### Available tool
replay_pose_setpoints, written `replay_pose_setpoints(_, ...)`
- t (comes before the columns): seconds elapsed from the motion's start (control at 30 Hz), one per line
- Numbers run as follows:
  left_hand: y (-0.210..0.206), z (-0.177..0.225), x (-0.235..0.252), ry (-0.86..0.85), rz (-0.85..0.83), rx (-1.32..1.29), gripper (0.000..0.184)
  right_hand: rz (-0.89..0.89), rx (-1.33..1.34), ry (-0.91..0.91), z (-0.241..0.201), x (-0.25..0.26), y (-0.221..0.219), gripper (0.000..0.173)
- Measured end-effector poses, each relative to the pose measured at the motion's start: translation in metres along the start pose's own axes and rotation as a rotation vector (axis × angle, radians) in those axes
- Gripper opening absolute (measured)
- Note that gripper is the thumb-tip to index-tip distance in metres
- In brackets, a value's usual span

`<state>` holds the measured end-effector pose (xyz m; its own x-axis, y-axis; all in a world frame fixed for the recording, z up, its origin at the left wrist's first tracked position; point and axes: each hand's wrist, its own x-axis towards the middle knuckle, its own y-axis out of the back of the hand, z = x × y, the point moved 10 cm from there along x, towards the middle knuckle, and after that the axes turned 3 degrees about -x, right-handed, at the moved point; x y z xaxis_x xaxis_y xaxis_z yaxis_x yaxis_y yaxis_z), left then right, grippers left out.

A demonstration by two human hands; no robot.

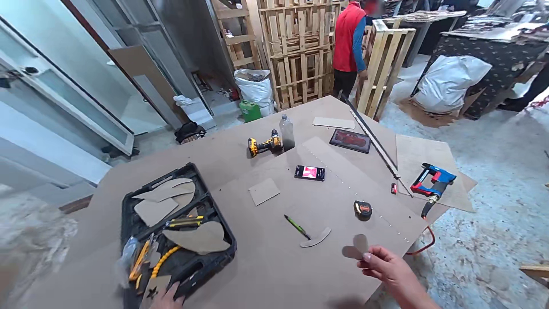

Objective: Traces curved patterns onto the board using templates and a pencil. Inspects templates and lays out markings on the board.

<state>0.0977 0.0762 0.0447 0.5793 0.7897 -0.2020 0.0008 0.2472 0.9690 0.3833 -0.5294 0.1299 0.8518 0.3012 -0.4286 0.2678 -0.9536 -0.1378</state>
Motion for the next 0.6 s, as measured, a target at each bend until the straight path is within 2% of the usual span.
replay_pose_setpoints(0.17,0.032,-0.025,0.079,0.062,0.084,0.011,0.041,0.145,-0.169,0.02,0.037,-0.052,0.016,0.011)
replay_pose_setpoints(0.23,0.043,-0.024,0.091,0.111,0.079,-0.01,0.04,0.142,-0.152,-0.034,0.06,-0.07,0.013,0.007)
replay_pose_setpoints(0.3,0.05,-0.018,0.091,0.133,0.142,-0.101,0.043,0.105,-0.17,-0.132,0.082,-0.082,-0.001,0.006)
replay_pose_setpoints(0.4,0.05,0.008,0.056,0.028,0.259,-0.302,0.059,-0.035,-0.291,-0.288,0.117,-0.077,-0.049,0.016)
replay_pose_setpoints(0.47,0.026,0.029,0.012,-0.056,0.228,-0.362,0.065,-0.173,-0.37,-0.366,0.142,-0.056,-0.096,0.022)
replay_pose_setpoints(0.6,-0.037,0.041,-0.111,-0.113,0.187,-0.458,0.054,-0.387,-0.412,-0.462,0.169,-0.012,-0.189,0.026)
